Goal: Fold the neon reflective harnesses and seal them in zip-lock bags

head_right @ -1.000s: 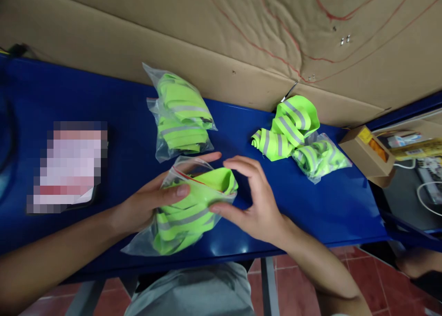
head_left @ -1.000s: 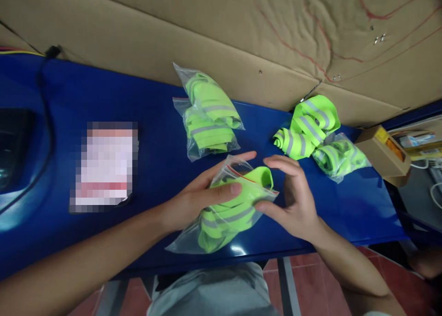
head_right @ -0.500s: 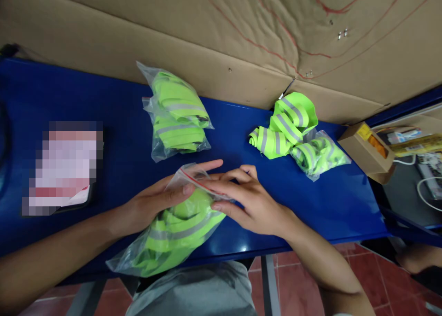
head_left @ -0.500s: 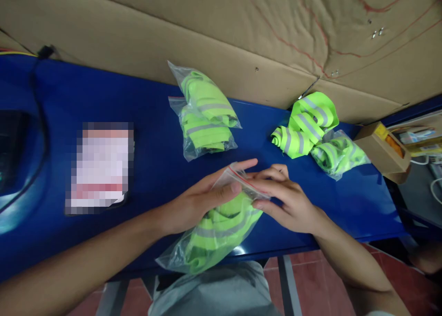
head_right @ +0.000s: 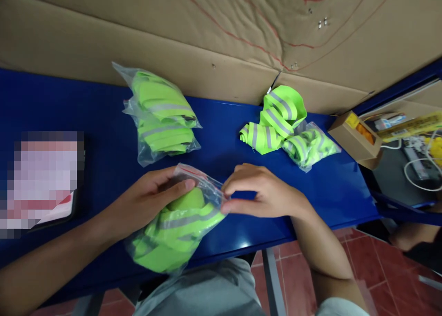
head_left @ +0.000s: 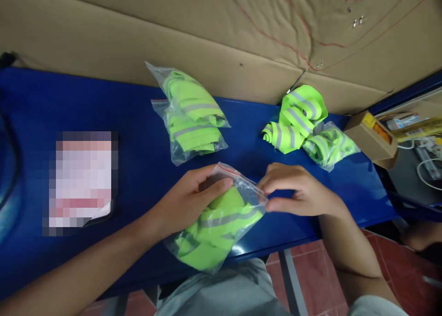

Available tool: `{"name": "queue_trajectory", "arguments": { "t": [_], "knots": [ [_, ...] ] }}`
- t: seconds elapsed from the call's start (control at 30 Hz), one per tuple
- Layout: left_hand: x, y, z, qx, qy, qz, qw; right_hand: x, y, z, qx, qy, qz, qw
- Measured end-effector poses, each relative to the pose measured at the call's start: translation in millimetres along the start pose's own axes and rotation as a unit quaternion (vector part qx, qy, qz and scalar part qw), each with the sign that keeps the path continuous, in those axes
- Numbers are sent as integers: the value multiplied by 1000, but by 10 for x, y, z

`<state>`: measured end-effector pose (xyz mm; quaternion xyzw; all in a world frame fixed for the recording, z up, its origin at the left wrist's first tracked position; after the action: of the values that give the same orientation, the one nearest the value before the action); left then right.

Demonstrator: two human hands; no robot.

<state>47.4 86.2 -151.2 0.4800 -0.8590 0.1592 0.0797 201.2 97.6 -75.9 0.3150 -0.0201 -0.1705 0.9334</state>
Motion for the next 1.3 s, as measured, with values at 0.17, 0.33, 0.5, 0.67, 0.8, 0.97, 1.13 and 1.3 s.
{"name": "queue_trajectory", "arguments": {
  "t": [0.17,0.33,0.5,0.67,0.8,0.97,1.13,1.3],
  "knots": [
    [31,72,-73,-30,-4,-14,999,181,290,-171,-122,-58,-163,977],
    [71,116,-51,21,3,-54,998,-12,73,-81,-49,-35,-57,997],
    [119,194,-77,-9,-27,-122,992,-17,112,-211,-51,-71,-163,983],
    [143,224,31,40,-13,-147,988,99,117,-531,-221,-125,-253,934],
    [142,253,87,97,-2,-163,982,111,7,-713,-336,-189,-214,897],
    [137,287,91,153,-6,-193,969,126,17,-731,-323,-209,-226,895],
    [202,324,80,104,-9,-216,971,94,90,-599,-270,-160,-249,916],
    [227,329,12,11,-30,-208,978,53,46,-551,-246,-157,-216,932]
  ]
}}
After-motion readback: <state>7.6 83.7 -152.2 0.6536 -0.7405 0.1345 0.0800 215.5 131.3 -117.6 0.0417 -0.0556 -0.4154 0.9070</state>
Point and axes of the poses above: each hand's wrist, its own x-axis away from the middle knuckle, its own y-axis out of the back of the hand, z = x × y, the point moved 9 cm from there along -x, towards the middle knuckle, and after that the axes turned 11 degrees about z, right-handed, at the moved point
